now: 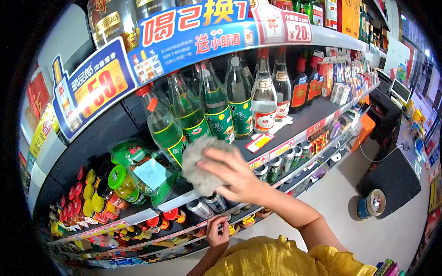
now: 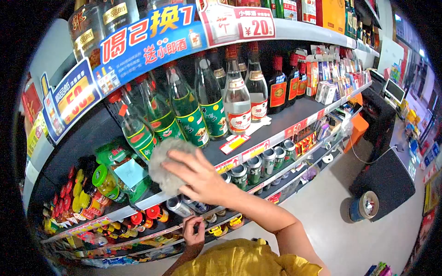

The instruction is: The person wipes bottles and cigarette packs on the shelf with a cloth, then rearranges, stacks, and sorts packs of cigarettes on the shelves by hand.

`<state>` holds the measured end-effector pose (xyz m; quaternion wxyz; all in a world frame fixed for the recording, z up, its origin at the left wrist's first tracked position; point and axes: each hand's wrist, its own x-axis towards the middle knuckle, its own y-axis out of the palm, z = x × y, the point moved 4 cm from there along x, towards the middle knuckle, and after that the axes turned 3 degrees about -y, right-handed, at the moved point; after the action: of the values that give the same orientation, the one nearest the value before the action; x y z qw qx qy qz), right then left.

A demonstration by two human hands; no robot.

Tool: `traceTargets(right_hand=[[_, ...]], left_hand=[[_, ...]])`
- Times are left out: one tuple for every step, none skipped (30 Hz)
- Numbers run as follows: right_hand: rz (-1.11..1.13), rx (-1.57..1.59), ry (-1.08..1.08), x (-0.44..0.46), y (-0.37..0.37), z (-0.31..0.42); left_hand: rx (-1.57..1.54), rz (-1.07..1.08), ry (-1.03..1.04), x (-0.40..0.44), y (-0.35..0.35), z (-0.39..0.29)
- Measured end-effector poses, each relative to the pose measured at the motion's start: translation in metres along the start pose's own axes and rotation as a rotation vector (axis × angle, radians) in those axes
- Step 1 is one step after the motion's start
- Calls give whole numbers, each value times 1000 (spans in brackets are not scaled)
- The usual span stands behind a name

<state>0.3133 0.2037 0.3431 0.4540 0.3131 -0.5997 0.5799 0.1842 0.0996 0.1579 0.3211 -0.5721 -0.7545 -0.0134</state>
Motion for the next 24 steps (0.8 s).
traceTargets(right_hand=[[-70, -60, 3, 6, -20, -4], [-140, -117, 10, 12, -42, -7], [-203, -183, 4, 19, -64, -14], [-267, -247, -3, 24, -84, -25], [-312, -313, -25, 30, -101, -40], [-357, -378, -46, 35, -116, -53], [-358, -431, -38, 40, -126, -67], [-361, -482, -29, 44, -134, -79], [-334, -521, -20, 45, -137, -92], [-307, -559, -6, 41, -136, -106], [-221, -553, 49, 33, -132, -123], [-185, -470, 79, 25, -130, -129], [-149, -390, 107, 16, -127, -133], [-114, -312, 131, 8, -126, -135], [-36, -359, 118, 1, -125, -132], [12, -411, 121, -6, -123, -126], [52, -419, 117, -15, -121, -125], [88, -432, 112, -23, -119, -125], [110, -397, 127, -28, -119, -124], [141, -397, 127, -33, -119, -124], [156, -392, 134, -37, -119, -123], [169, -388, 139, -40, -120, -122], [191, -367, 159, -43, -120, -121], [208, -348, 182, -45, -122, -119]], left_hand=[[-13, -9, 15, 4, 5, -3], [-24, -16, 28, 6, 10, -6], [-16, -24, 30, 7, 16, -7], [-11, -21, 47, 9, 21, -12], [-6, -20, 61, 13, 27, -19], [-1, -20, 73, 15, 32, -24], [-7, -32, 57, 14, 38, -24], [-5, -33, 56, 16, 43, -27], [-2, -32, 53, 18, 47, -30], [2, -28, 48, 17, 50, -32], [-58, -31, 9, 13, 56, -24], [-34, -36, 4, 10, 60, -23], [-11, -39, 2, 8, 63, -22], [10, -44, 3, 8, 66, -21], [18, -59, 9, 5, 69, -16], [21, -57, -10, 4, 72, -17], [24, -50, -29, 2, 73, -19], [25, -39, -42, 2, 76, -19], [37, -35, -57, 0, 81, -12], [25, -24, -69, -1, 85, -11], [13, -13, -83, 0, 88, -13], [1, -4, -93, 1, 91, -16], [25, 14, -80, 3, 93, -19], [23, 29, -78, 5, 96, -22]])
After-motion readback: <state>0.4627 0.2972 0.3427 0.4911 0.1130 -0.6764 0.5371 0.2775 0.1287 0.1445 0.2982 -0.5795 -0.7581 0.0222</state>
